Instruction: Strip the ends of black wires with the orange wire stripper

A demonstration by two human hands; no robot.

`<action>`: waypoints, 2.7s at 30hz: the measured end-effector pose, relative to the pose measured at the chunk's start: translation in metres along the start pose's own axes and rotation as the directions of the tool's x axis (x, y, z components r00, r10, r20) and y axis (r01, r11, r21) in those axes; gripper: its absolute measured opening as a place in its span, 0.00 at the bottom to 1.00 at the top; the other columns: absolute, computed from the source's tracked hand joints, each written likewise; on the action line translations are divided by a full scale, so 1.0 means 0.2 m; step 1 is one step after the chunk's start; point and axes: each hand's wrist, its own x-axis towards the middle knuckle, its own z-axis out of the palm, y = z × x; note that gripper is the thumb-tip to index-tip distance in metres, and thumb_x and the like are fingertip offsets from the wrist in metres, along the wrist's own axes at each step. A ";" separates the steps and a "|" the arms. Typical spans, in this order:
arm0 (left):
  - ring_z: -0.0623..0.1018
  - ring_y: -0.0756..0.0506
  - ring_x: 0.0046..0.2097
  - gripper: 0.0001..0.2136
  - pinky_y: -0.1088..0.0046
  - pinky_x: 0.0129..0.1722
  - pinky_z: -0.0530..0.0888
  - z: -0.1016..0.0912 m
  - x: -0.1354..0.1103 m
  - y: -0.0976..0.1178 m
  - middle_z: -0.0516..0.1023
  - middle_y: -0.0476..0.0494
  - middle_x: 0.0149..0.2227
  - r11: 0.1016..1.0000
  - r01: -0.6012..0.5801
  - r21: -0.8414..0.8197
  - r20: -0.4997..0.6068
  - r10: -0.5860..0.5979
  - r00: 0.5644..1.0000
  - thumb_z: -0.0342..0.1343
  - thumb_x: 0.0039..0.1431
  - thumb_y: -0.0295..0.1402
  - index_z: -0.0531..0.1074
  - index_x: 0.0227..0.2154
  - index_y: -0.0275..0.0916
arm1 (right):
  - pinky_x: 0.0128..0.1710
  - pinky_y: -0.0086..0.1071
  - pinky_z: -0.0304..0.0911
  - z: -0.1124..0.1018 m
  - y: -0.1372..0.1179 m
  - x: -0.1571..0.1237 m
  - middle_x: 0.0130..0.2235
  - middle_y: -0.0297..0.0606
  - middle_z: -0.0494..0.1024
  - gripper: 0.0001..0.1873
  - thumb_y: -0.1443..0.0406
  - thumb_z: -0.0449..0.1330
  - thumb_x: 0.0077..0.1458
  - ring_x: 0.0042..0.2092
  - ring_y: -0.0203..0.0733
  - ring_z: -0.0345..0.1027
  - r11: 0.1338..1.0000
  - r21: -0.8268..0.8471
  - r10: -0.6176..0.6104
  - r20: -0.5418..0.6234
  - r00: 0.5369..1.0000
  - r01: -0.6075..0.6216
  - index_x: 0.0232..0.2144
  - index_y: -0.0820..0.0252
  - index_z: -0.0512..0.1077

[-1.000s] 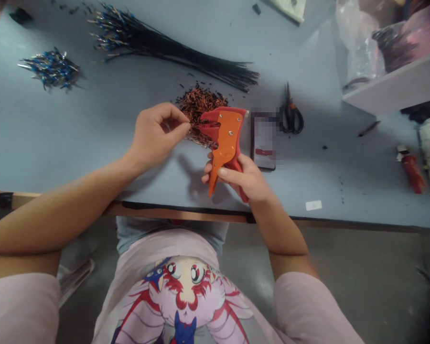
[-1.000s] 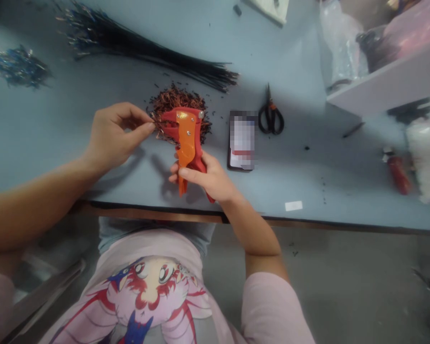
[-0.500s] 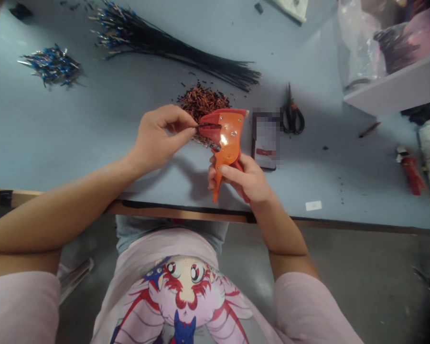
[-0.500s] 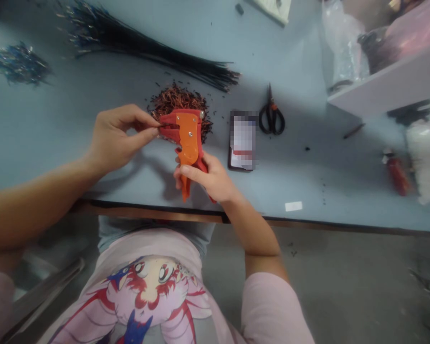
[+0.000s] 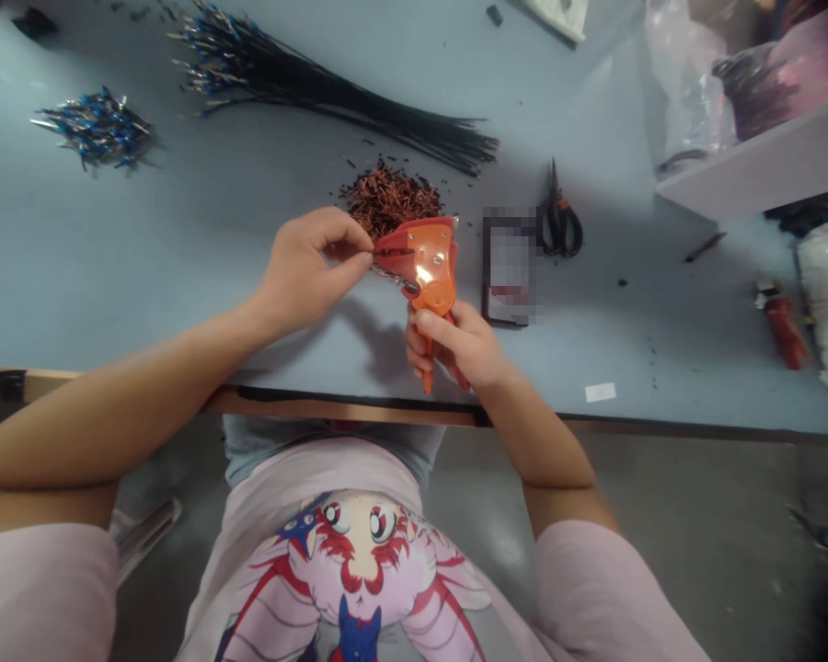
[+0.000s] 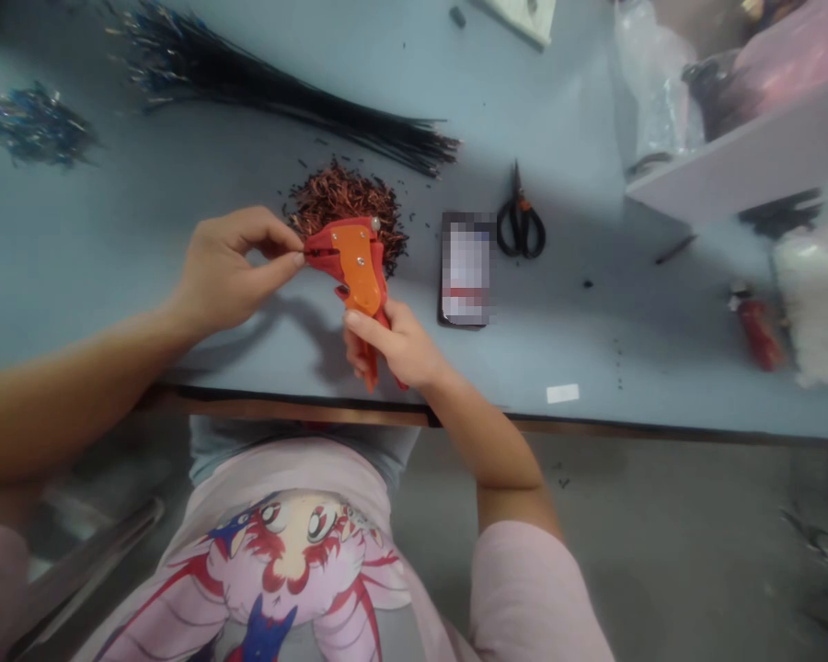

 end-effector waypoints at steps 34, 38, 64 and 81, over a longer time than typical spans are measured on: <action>0.79 0.43 0.39 0.02 0.59 0.43 0.77 0.00 0.01 0.01 0.81 0.49 0.34 1.000 -0.021 -0.006 -0.001 0.021 1.000 0.62 0.56 0.35 0.76 0.29 0.45 | 0.33 0.40 0.76 -0.04 -0.04 -0.02 0.34 0.38 0.78 0.21 0.54 0.69 0.54 0.34 0.45 0.78 0.988 0.148 0.023 0.121 0.992 -0.041 0.42 0.62 0.69; 0.79 0.43 0.38 0.02 0.59 0.42 0.77 -0.01 0.00 0.01 0.82 0.49 0.34 1.000 -0.015 0.015 -0.010 0.015 1.000 0.61 0.56 0.35 0.76 0.29 0.45 | 0.34 0.40 0.76 -0.04 -0.04 -0.03 0.34 0.37 0.78 0.22 0.53 0.69 0.54 0.33 0.44 0.78 0.991 0.125 0.031 0.121 0.992 -0.047 0.42 0.62 0.69; 0.78 0.44 0.37 0.04 0.61 0.42 0.75 -0.01 0.00 -0.03 0.80 0.50 0.32 0.972 -0.197 0.132 0.019 0.196 0.980 0.59 0.57 0.31 0.74 0.28 0.45 | 0.14 0.24 0.59 0.02 -0.06 -0.02 0.19 0.23 0.61 0.24 0.50 0.66 0.57 0.16 0.26 0.52 0.992 0.119 0.023 0.052 0.998 -0.029 0.24 0.58 0.60; 0.77 0.46 0.35 0.04 0.63 0.39 0.74 0.00 0.02 -0.06 0.80 0.52 0.30 0.942 -0.265 0.206 -0.138 0.296 0.945 0.62 0.56 0.28 0.75 0.28 0.44 | 0.36 0.40 0.76 -0.07 -0.07 -0.04 0.38 0.40 0.79 0.29 0.49 0.70 0.49 0.35 0.44 0.78 0.987 0.156 0.027 0.101 0.994 -0.042 0.44 0.62 0.70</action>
